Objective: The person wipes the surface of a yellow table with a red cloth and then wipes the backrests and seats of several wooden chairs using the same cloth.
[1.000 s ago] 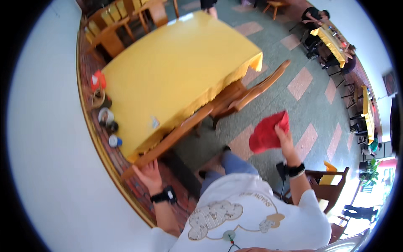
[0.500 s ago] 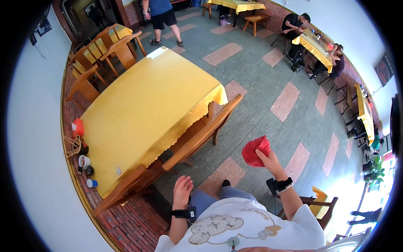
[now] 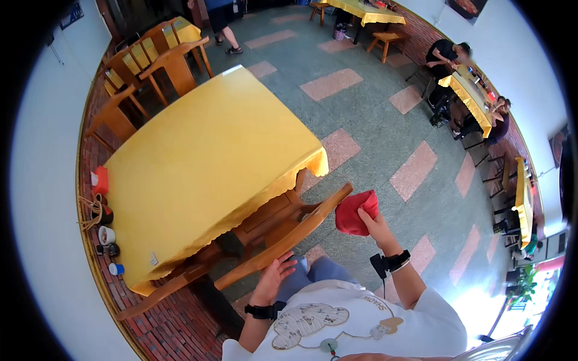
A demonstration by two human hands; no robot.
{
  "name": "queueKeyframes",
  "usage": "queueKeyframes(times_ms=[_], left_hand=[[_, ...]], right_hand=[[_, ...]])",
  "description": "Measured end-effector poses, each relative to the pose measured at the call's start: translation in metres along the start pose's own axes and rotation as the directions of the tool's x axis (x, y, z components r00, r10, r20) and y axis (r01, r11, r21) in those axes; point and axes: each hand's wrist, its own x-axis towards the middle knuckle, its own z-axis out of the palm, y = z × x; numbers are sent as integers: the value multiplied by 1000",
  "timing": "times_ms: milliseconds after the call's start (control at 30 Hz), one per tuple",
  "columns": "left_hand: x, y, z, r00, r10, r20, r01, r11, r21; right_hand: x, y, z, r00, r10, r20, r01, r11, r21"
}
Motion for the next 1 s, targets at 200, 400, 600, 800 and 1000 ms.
queueKeyframes(times_ms=[200,400,600,800,1000], left_hand=[[23,-12,19,998,52,-19,-53,992,-117],[38,-22,24,1000,30,-1,-29,997,65],[22,-53,34,922,99,-375,-52,990,134],[58,-59,94,448,244,-860,-89,969,229],[72,-55,114,261,313,-913,57,940,338]], right_hand=[[47,-22,1,979,118,167,-114,993,-33],[96,-58,-45,822,334,462,-284,942,-177],[223,-67,-55,703,429,567,-315,903,-293],[332,-71,-7,736,164,657,241,844,-480],[404,-88,62,619,45,784,598,620,-507]])
